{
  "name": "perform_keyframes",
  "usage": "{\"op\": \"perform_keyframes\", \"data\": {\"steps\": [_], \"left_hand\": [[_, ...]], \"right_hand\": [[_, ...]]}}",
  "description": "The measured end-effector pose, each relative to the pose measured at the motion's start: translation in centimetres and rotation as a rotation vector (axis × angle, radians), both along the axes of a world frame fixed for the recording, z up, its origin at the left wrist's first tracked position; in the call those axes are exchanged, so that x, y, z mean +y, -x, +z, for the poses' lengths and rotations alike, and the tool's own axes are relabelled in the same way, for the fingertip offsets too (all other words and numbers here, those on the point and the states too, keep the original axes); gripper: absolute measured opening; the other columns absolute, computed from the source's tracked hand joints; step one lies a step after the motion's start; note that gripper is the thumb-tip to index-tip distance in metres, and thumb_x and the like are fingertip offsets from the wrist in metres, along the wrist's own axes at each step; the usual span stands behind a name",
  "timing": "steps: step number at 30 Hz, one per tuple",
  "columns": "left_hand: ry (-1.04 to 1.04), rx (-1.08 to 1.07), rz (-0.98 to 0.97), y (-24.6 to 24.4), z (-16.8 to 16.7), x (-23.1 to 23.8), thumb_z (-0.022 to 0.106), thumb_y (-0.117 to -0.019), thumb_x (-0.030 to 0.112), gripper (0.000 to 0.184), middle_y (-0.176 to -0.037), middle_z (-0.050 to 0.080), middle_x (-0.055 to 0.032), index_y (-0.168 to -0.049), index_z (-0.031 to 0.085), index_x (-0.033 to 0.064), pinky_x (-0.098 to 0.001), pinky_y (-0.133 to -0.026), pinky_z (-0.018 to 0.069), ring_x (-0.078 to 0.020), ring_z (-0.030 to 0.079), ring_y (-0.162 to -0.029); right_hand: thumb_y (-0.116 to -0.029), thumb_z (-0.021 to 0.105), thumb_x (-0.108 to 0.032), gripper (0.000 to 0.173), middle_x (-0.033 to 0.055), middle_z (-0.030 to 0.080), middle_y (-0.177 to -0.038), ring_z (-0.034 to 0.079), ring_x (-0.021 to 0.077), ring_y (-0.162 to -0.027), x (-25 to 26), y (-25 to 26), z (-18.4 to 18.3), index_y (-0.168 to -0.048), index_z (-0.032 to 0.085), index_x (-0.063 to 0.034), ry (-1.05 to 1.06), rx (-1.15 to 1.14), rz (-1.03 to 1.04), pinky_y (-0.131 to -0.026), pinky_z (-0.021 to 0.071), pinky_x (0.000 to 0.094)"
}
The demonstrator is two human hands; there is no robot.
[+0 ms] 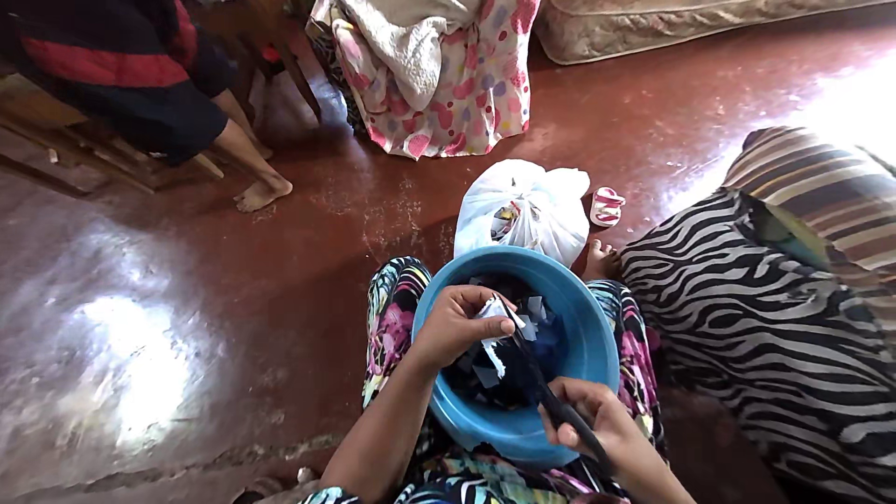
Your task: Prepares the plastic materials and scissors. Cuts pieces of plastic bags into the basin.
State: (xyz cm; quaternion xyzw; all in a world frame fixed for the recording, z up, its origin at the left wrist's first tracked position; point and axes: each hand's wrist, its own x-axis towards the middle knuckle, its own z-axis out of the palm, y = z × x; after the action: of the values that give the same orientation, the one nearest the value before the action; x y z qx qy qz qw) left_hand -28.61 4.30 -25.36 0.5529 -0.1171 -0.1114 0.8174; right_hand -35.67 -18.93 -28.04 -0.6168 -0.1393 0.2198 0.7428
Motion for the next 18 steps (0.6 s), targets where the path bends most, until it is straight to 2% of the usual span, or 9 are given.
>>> {"op": "perform_keyframes", "data": {"steps": [3, 5, 8, 12, 16, 18], "left_hand": [[0.064, 0.031, -0.063, 0.0, -0.6, 0.0, 0.08, -0.0826, 0.01, 0.007, -0.076, 0.073, 0.011, -0.082, 0.075, 0.0151, -0.0169, -0.066, 0.056, 0.0029, 0.067, -0.068], [0.085, 0.029, -0.118, 0.0, -0.9, -0.1, 0.082, -0.0818, 0.014, 0.008, -0.074, 0.072, 0.0115, -0.078, 0.076, 0.0169, -0.0159, -0.065, 0.0547, 0.0038, 0.066, -0.067], [0.085, 0.01, -0.196, -0.1, -1.3, -0.3, 0.081, -0.0819, 0.013, 0.013, -0.072, 0.071, 0.011, -0.073, 0.073, 0.0165, -0.0149, -0.063, 0.0528, 0.0046, 0.065, -0.067], [0.066, 0.002, -0.235, -0.1, -1.2, -0.3, 0.08, -0.0808, 0.008, 0.016, -0.07, 0.071, 0.011, -0.07, 0.071, 0.0159, -0.0144, -0.062, 0.0532, 0.0051, 0.065, -0.066], [0.065, -0.001, -0.23, -0.1, -1.2, -0.2, 0.08, -0.0806, 0.007, 0.017, -0.07, 0.071, 0.0108, -0.07, 0.072, 0.0161, -0.0144, -0.061, 0.054, 0.0048, 0.066, -0.065], [0.055, -0.005, -0.226, -0.1, -1.2, -0.1, 0.08, -0.08, 0.007, 0.017, -0.069, 0.07, 0.0109, -0.068, 0.071, 0.0158, -0.0139, -0.06, 0.0529, 0.0052, 0.065, -0.064]], "right_hand": [[-0.0874, 0.066, -0.065, 0.047, -0.0122, 0.071, -0.086, 0.064, -0.0058, -0.076, -0.1, -0.3, -0.3, -0.102, 0.07, -0.0207, -0.124, 0.006, 0.137, -0.067, 0.0519, 0.0118], [-0.0899, 0.059, -0.069, 0.054, -0.0108, 0.071, -0.092, 0.063, -0.0055, -0.081, 0.0, -0.5, -0.6, -0.107, 0.068, -0.0186, -0.165, -0.032, 0.203, -0.07, 0.0496, 0.0116], [-0.0905, 0.055, -0.072, 0.058, -0.0105, 0.071, -0.098, 0.063, -0.005, -0.087, 0.3, -0.7, -0.7, -0.112, 0.066, -0.0199, -0.21, -0.041, 0.252, -0.073, 0.0492, 0.012], [-0.0896, 0.057, -0.071, 0.056, -0.0091, 0.071, -0.093, 0.063, -0.0035, -0.082, 0.7, -0.6, -0.9, -0.108, 0.067, -0.0191, -0.263, -0.013, 0.232, -0.07, 0.0496, 0.0128], [-0.0892, 0.067, -0.061, 0.041, -0.0123, 0.07, -0.08, 0.063, -0.0068, -0.071, 0.7, -0.3, -0.7, -0.098, 0.072, -0.0215, -0.292, 0.06, 0.17, -0.065, 0.0501, 0.0101], [-0.0903, 0.07, -0.055, 0.035, -0.0131, 0.069, -0.077, 0.062, -0.0076, -0.068, 0.7, -0.3, -0.7, -0.097, 0.073, -0.0213, -0.307, 0.077, 0.158, -0.063, 0.0495, 0.0092]]}}
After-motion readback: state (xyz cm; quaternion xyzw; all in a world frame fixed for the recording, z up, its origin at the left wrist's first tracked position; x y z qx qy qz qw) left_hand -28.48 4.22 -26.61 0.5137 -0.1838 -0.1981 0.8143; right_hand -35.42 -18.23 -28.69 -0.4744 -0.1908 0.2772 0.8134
